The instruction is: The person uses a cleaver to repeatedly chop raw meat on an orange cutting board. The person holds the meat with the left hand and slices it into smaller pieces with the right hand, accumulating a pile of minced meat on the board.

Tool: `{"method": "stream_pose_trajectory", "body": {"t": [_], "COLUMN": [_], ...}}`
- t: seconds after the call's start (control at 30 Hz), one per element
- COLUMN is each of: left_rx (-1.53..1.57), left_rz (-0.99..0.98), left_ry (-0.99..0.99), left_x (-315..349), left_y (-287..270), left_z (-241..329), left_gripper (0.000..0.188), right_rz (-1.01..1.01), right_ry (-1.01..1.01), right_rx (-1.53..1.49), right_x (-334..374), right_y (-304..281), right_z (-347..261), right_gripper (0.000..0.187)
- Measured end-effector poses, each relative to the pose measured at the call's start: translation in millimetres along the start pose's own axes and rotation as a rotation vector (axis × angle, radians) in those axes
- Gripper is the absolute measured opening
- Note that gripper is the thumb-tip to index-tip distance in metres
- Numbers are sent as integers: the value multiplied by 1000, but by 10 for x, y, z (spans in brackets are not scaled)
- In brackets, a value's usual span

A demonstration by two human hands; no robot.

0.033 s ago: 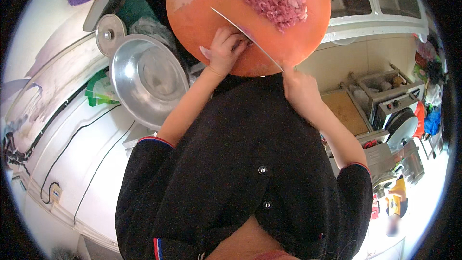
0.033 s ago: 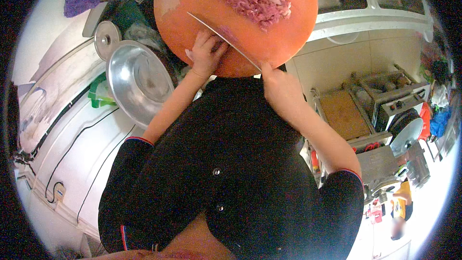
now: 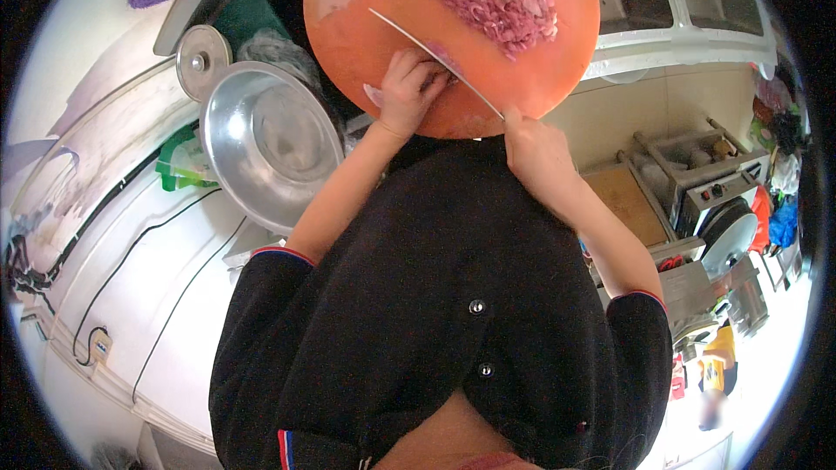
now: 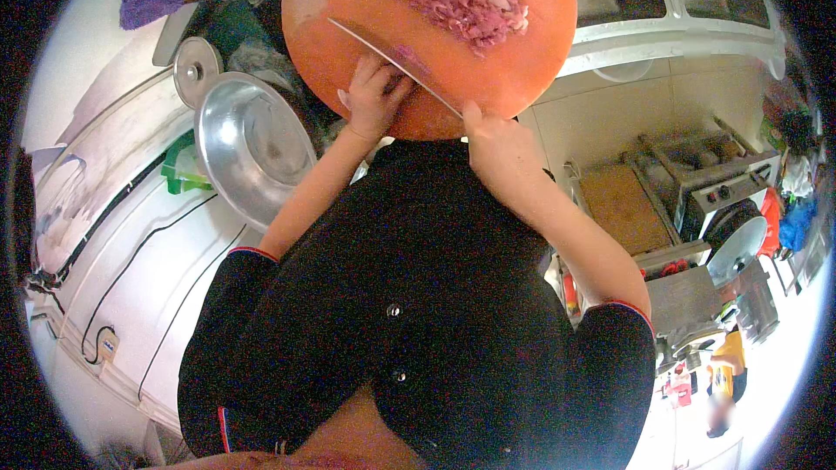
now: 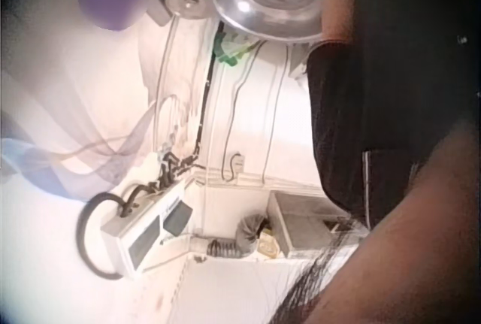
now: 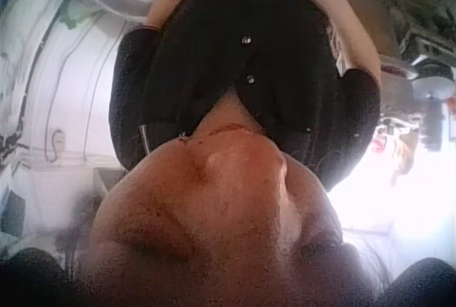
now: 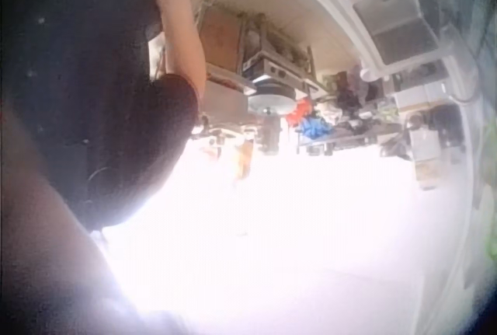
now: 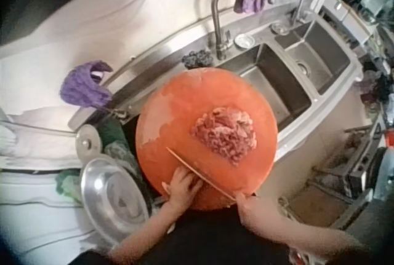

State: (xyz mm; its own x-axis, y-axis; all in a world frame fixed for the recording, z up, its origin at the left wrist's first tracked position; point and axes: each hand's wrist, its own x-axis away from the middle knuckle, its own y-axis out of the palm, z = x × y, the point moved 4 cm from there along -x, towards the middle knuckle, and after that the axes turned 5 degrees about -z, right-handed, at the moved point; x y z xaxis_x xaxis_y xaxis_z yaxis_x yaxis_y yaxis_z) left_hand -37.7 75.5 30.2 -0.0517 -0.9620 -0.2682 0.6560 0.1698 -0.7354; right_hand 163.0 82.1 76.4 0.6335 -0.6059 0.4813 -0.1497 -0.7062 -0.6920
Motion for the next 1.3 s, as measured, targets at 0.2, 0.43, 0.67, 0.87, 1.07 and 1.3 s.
{"method": "stream_pose_trajectory", "body": {"t": [0.2,0.43,0.67,0.87,1.07,1.3], "left_rx": [1,-31,-23,81,71,-228], "left_rz": [9,-42,-65,-41,-44,-288], "left_ry": [-16,-19,-87,15,-8,-50], "left_x": [38,21,113,95,85,4], "left_y": [7,15,-4,74,5,-70], "left_z": [-10,-34,-125,31,-20,167], "left_gripper": [20,29,18,15,22,30], "right_rz": [-110,74,73,73,303,412], "right_ry": [110,9,-24,47,83,35], "right_rx": [35,83,-30,-293,-95,-32], "right_x": [469,-285,-263,-135,-187,-127], "right_y": [31,-29,-352,-464,-262,-160], "right_z": [133,-272,247,688,528,295], "right_gripper": [22,8,19,25,21,21]}}
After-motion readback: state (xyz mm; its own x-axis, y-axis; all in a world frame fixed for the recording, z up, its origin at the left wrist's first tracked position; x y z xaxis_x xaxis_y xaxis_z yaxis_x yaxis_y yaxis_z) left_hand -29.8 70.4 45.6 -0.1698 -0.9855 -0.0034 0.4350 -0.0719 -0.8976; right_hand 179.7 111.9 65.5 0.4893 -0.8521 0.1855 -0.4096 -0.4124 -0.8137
